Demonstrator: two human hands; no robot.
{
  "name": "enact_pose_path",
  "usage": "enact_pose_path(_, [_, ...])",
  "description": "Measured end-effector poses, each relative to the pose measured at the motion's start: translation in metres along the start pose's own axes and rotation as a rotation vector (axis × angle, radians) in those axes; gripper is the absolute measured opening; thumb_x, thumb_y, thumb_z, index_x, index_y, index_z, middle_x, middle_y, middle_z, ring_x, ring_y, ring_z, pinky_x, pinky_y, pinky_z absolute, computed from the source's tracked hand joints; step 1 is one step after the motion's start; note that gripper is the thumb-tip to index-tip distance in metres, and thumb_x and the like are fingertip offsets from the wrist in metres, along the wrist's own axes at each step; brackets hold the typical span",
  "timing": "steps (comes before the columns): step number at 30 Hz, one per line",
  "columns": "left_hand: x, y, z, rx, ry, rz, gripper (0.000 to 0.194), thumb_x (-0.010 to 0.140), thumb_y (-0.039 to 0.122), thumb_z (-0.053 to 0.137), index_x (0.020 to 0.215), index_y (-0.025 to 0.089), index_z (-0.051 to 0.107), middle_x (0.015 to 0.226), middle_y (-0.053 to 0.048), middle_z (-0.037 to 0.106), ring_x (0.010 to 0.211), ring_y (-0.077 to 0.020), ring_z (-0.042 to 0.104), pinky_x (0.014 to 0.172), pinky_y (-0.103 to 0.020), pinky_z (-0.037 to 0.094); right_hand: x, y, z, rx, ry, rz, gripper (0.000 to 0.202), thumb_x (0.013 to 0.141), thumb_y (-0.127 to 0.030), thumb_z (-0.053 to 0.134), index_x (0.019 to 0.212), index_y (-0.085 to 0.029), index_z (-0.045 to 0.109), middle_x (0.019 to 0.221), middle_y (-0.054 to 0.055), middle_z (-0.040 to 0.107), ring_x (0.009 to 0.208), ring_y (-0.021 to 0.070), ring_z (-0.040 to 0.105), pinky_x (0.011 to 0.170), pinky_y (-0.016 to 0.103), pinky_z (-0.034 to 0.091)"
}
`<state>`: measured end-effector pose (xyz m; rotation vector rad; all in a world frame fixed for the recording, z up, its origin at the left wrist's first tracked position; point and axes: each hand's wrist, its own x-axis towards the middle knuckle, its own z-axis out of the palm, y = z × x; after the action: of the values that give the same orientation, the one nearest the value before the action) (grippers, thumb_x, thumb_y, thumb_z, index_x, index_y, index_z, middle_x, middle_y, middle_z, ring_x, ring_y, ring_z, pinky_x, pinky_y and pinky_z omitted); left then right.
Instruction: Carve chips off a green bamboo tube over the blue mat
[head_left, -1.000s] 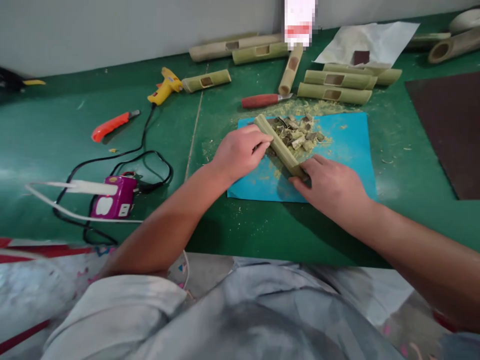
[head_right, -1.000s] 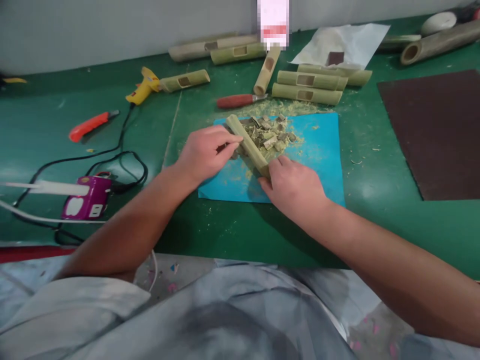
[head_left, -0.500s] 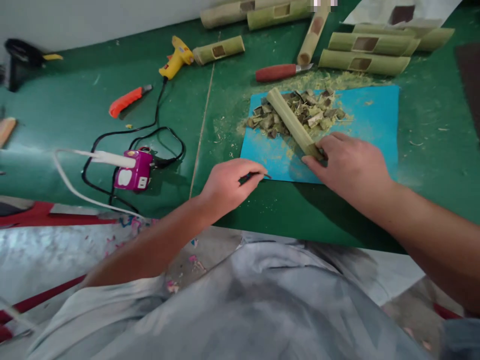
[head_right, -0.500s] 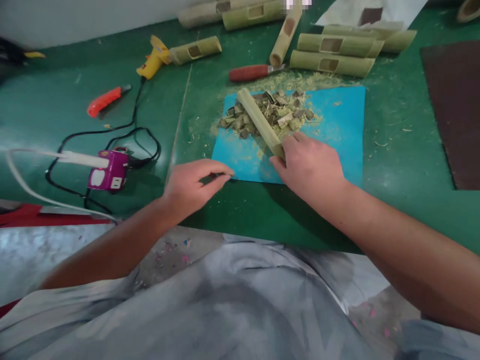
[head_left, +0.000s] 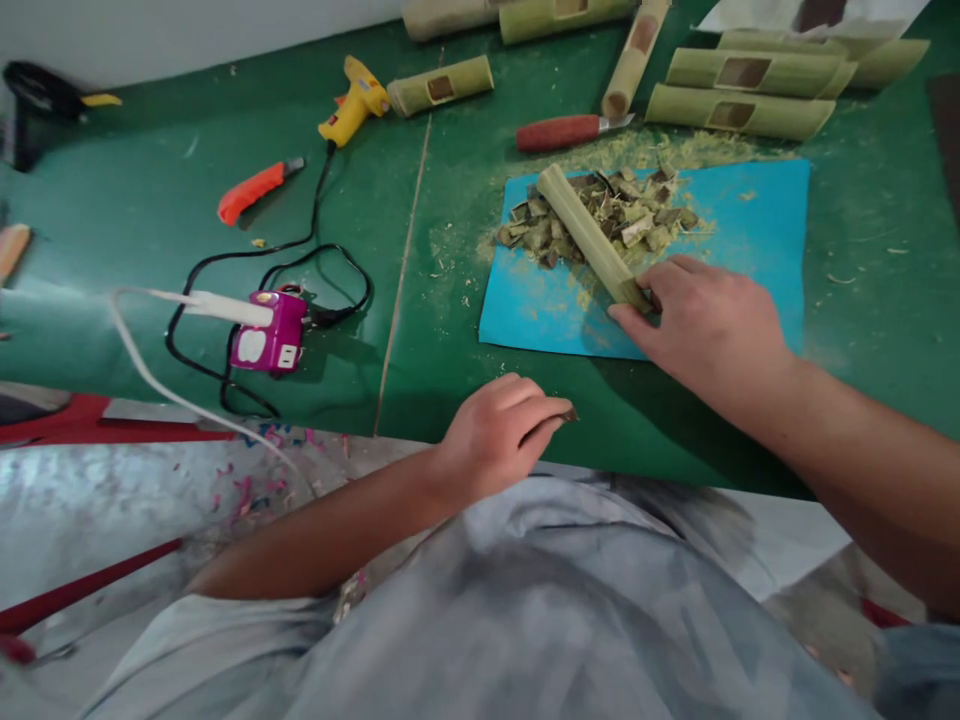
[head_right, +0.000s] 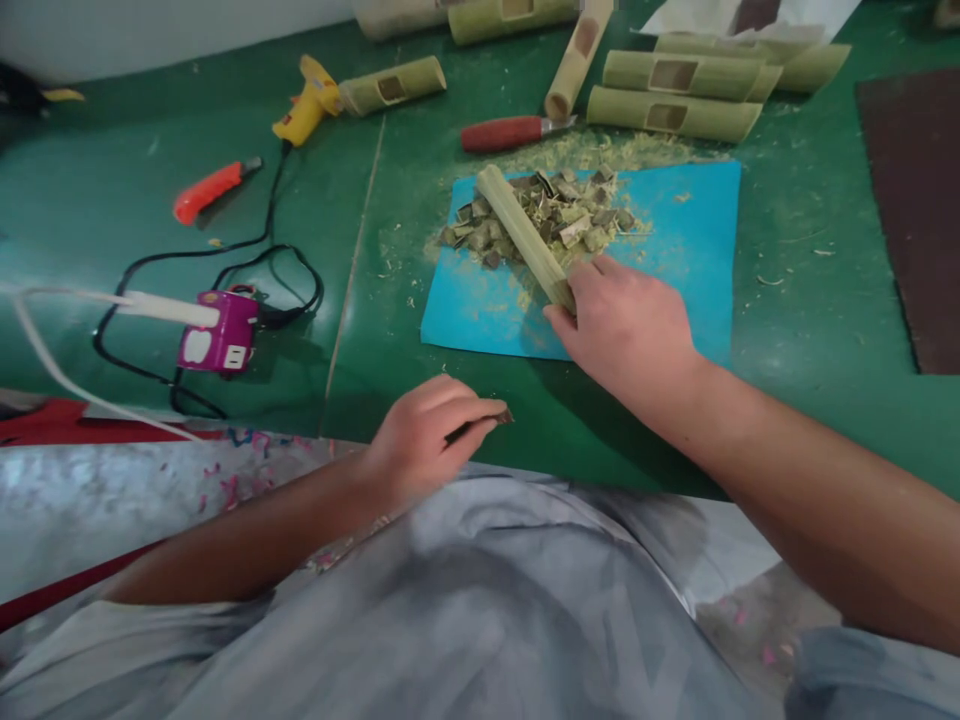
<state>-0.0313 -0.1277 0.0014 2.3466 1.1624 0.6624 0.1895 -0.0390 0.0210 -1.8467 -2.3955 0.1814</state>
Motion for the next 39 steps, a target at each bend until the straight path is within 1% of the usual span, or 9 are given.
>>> enact_pose_path(4, [-0.006, -0.021, -0.019, 0.117, 0.073, -0.121, 0.013, 0.092, 0.018, 0.060, 0.100, 0.020, 0.069, 0.078, -0.002, 0.067, 0.072, -0.0140, 0.060, 0.068, -0.027, 0.050, 0.000, 0.001, 0.000, 0.016, -0.014, -0.012, 0.031, 0.093, -0.044, 0.046, 0.091, -0.018, 0.062, 0.089, 0.011, 0.063, 0.073, 0.0208, 0.055, 0.058, 0.032, 0.025])
enact_pose_path(8, [-0.007, -0.051, -0.039, 0.163, 0.204, -0.267, 0.011, 0.088, 0.020, 0.063, 0.094, 0.022, 0.072, 0.068, 0.001, 0.059, 0.061, -0.0112, 0.053, 0.060, -0.025, 0.045, 0.000, 0.001, -0.001, 0.022, -0.021, -0.006, 0.031, 0.093, -0.045, 0.046, 0.091, -0.018, 0.062, 0.091, 0.011, 0.063, 0.074, 0.0210, 0.055, 0.058, 0.032, 0.026])
enact_pose_path(12, [-0.004, -0.089, -0.051, 0.184, 0.361, -0.340, 0.014, 0.083, 0.019, 0.066, 0.095, 0.022, 0.072, 0.068, 0.003, 0.057, 0.056, -0.0084, 0.046, 0.056, -0.023, 0.042, 0.000, 0.000, -0.002, 0.004, -0.039, 0.018, 0.028, 0.091, -0.043, 0.049, 0.091, -0.018, 0.062, 0.094, 0.011, 0.064, 0.072, 0.0197, 0.053, 0.057, 0.032, 0.022])
enact_pose_path(15, [0.001, -0.106, -0.057, 0.189, 0.444, -0.353, 0.018, 0.082, 0.021, 0.067, 0.100, 0.024, 0.072, 0.067, 0.004, 0.056, 0.054, -0.0078, 0.044, 0.055, -0.023, 0.043, 0.000, 0.000, -0.001, 0.021, -0.052, 0.018, 0.028, 0.092, -0.043, 0.049, 0.093, -0.018, 0.062, 0.096, 0.011, 0.064, 0.073, 0.0203, 0.054, 0.058, 0.032, 0.023])
enact_pose_path(20, [0.017, -0.095, -0.067, 0.181, 0.532, -0.311, 0.018, 0.086, 0.027, 0.066, 0.103, 0.025, 0.071, 0.073, 0.002, 0.062, 0.059, -0.0086, 0.051, 0.057, -0.024, 0.046, 0.002, 0.001, 0.000, 0.014, -0.045, 0.009, 0.028, 0.091, -0.044, 0.050, 0.091, -0.018, 0.062, 0.094, 0.011, 0.065, 0.072, 0.0200, 0.053, 0.058, 0.032, 0.022])
enact_pose_path(25, [0.046, -0.085, -0.074, 0.143, 0.493, -0.233, 0.015, 0.094, 0.035, 0.056, 0.099, 0.025, 0.066, 0.087, -0.001, 0.066, 0.074, -0.0125, 0.060, 0.066, -0.028, 0.050, 0.002, -0.002, -0.005, -0.017, -0.068, 0.007, 0.027, 0.091, -0.043, 0.051, 0.091, -0.018, 0.062, 0.095, 0.011, 0.066, 0.071, 0.0191, 0.054, 0.056, 0.033, 0.021])
enact_pose_path(29, [0.076, -0.080, -0.062, 0.186, 0.444, -0.145, 0.015, 0.097, 0.034, 0.052, 0.095, 0.022, 0.061, 0.092, -0.002, 0.065, 0.081, -0.0139, 0.061, 0.071, -0.028, 0.051, 0.000, -0.003, -0.006, -0.017, -0.052, -0.005, 0.027, 0.093, -0.041, 0.050, 0.090, -0.017, 0.062, 0.095, 0.011, 0.067, 0.072, 0.0189, 0.055, 0.057, 0.033, 0.021])
enact_pose_path(33, [0.102, -0.076, -0.044, 0.262, 0.372, -0.062, 0.015, 0.098, 0.035, 0.051, 0.099, 0.021, 0.058, 0.088, -0.001, 0.065, 0.083, -0.0142, 0.064, 0.074, -0.027, 0.050, 0.001, -0.001, -0.003, -0.017, -0.057, -0.011, 0.025, 0.092, -0.041, 0.051, 0.091, -0.018, 0.061, 0.096, 0.010, 0.067, 0.072, 0.0197, 0.057, 0.056, 0.033, 0.020])
enact_pose_path(39, [0.122, -0.078, -0.035, 0.281, 0.327, -0.022, 0.014, 0.099, 0.034, 0.051, 0.102, 0.022, 0.057, 0.083, 0.000, 0.065, 0.081, -0.0141, 0.066, 0.074, -0.026, 0.050, 0.001, -0.002, -0.004, -0.025, -0.081, -0.021, 0.024, 0.091, -0.040, 0.051, 0.091, -0.018, 0.061, 0.097, 0.010, 0.067, 0.075, 0.0205, 0.059, 0.056, 0.034, 0.020])
